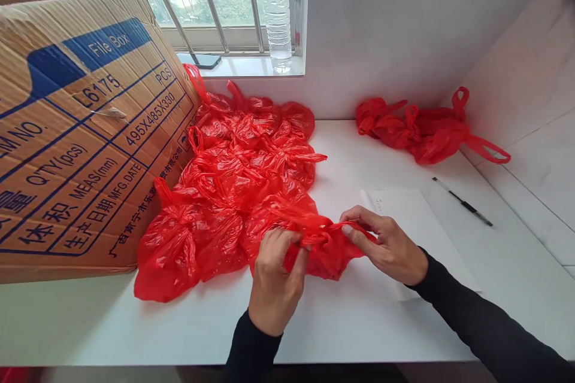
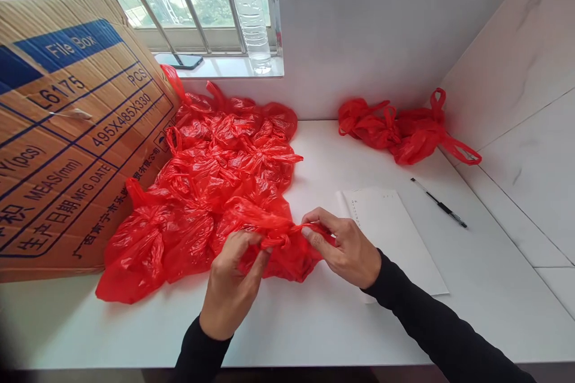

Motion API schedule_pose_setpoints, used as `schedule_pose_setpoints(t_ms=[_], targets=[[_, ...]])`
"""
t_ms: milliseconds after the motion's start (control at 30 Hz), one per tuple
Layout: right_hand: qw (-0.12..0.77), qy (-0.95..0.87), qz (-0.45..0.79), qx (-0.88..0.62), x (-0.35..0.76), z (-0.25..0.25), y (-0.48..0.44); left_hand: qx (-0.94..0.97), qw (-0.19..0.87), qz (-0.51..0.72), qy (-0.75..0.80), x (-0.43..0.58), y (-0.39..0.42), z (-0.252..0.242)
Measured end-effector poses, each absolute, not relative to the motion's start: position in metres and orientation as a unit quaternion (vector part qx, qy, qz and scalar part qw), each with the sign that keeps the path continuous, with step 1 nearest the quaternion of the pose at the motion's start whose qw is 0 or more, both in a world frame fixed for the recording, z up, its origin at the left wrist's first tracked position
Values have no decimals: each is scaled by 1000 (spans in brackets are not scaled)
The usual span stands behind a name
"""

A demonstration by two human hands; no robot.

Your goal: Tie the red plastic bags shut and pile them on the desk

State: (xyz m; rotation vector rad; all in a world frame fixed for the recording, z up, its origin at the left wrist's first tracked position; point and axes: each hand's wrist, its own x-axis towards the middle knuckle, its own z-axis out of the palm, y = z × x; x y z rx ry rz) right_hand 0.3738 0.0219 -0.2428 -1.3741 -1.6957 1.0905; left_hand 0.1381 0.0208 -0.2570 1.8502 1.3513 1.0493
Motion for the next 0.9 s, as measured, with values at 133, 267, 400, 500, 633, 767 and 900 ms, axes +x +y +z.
schedule_pose_setpoints(t_ms=[133, 267, 400, 500, 633, 767, 900], targets=[[373, -610, 387, -583, 389, -249, 20, 677, 274, 417, 541, 124, 24, -257], [377, -637, 393, -546, 382, -247, 19, 710, 266, 408, 509, 132, 22, -253], [346, -696, 357, -519, 372, -238, 20, 758, 255, 382, 463, 139, 19, -253], [386, -647, 351, -556, 383, -240, 19, 726, 243, 410, 496, 129, 16, -256], [408, -602, 388, -566, 399, -246, 12, 669, 239, 428, 558, 123, 13, -257], [350, -671, 368, -540, 387, -238, 7, 736, 239, 394, 495, 137, 12, -256], [354, -696, 329, -532, 385, -232, 8, 741, 212, 412, 485, 134, 13, -258]])
